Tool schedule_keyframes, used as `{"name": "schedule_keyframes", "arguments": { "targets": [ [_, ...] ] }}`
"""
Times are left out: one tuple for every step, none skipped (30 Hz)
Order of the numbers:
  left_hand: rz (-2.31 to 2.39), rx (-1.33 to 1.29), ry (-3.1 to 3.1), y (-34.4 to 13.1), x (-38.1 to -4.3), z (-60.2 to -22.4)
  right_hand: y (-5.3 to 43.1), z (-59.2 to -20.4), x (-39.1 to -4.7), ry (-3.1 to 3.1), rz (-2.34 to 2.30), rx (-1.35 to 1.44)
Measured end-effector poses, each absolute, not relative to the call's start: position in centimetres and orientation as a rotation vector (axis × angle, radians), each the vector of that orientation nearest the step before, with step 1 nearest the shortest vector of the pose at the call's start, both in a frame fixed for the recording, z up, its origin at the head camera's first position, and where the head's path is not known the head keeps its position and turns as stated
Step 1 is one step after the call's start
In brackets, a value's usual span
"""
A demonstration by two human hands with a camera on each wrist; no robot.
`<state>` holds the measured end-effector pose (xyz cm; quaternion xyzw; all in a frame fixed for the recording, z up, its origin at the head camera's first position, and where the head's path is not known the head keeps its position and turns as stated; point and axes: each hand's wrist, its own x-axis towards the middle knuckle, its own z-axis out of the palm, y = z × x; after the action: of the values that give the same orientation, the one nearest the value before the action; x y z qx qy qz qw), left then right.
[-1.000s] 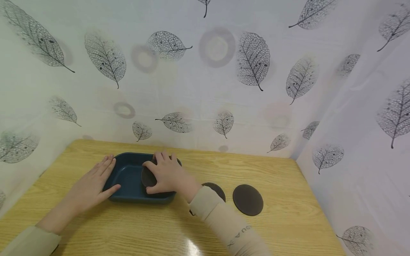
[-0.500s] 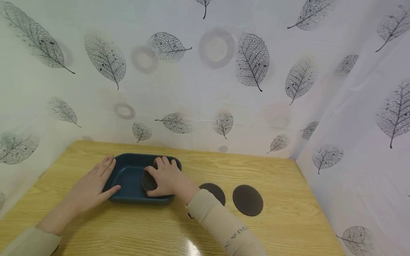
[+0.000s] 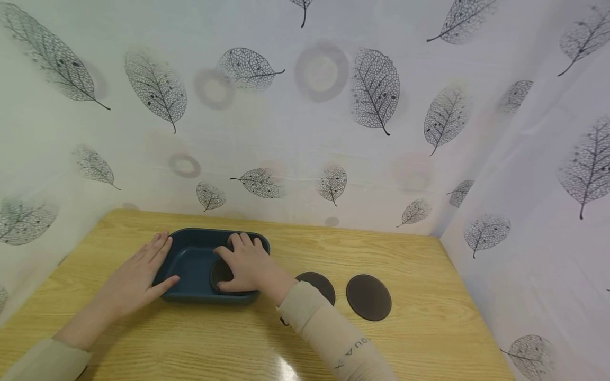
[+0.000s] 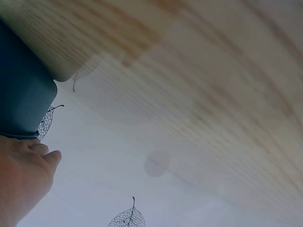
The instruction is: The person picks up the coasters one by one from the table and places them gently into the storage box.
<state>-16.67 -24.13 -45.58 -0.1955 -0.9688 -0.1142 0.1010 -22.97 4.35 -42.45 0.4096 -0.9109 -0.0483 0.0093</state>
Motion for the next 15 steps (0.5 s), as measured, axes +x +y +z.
{"name": "schedule_keyframes", "arguments": {
  "targets": [
    [-0.337,-0.580,-2.862,-24.1,-16.7,-45.6,4.4,-42.3,-22.9,-2.840,-0.156,1.279],
    [-0.337,-0.580,-2.861,-24.1,-16.7,-45.5,4.4,-42.2,-22.9,-2.833,-0.161,1.278],
    [-0.334,-0.581,-2.857,-24.1,-16.7,-45.5,4.5,-42.0,-22.9,-2.829,-0.160,1.277],
    [-0.336,-0.582,-2.854,-24.1,-16.7,-45.5,4.6,-41.8,-22.8,-2.825,-0.156,1.277],
    [-0.335,-0.582,-2.850,-24.1,-16.7,-45.6,4.6,-41.5,-22.8,-2.820,-0.149,1.276],
    [-0.338,-0.580,-2.852,-24.1,-16.7,-45.6,4.7,-41.3,-22.7,-2.816,-0.144,1.274],
    [-0.338,-0.579,-2.848,-24.1,-16.7,-45.7,4.8,-41.1,-22.7,-2.812,-0.140,1.271],
    [-0.343,-0.577,-2.851,-24.1,-16.7,-45.8,5.0,-40.9,-22.7,-2.804,-0.133,1.269],
    [-0.344,-0.575,-2.850,-24.1,-16.7,-45.8,5.1,-40.6,-22.6,-2.804,-0.128,1.268],
    [-0.348,-0.574,-2.855,-24.1,-16.7,-45.9,5.2,-40.4,-22.6,-2.800,-0.128,1.264],
    [-0.346,-0.571,-2.856,-24.1,-16.7,-45.9,5.4,-40.3,-22.5,-2.796,-0.130,1.263],
    [-0.351,-0.570,-2.862,-24.1,-16.7,-45.9,5.6,-40.1,-22.5,-2.794,-0.132,1.262],
    [-0.353,-0.568,-2.864,-24.1,-16.7,-45.9,5.8,-40.0,-22.5,-2.791,-0.130,1.262],
    [-0.355,-0.567,-2.870,-24.1,-16.7,-45.8,6.0,-39.9,-22.5,-2.791,-0.122,1.263],
    [-0.352,-0.565,-2.873,-24.1,-16.7,-45.8,6.2,-39.7,-22.4,-2.795,-0.117,1.264]
  ]
}}
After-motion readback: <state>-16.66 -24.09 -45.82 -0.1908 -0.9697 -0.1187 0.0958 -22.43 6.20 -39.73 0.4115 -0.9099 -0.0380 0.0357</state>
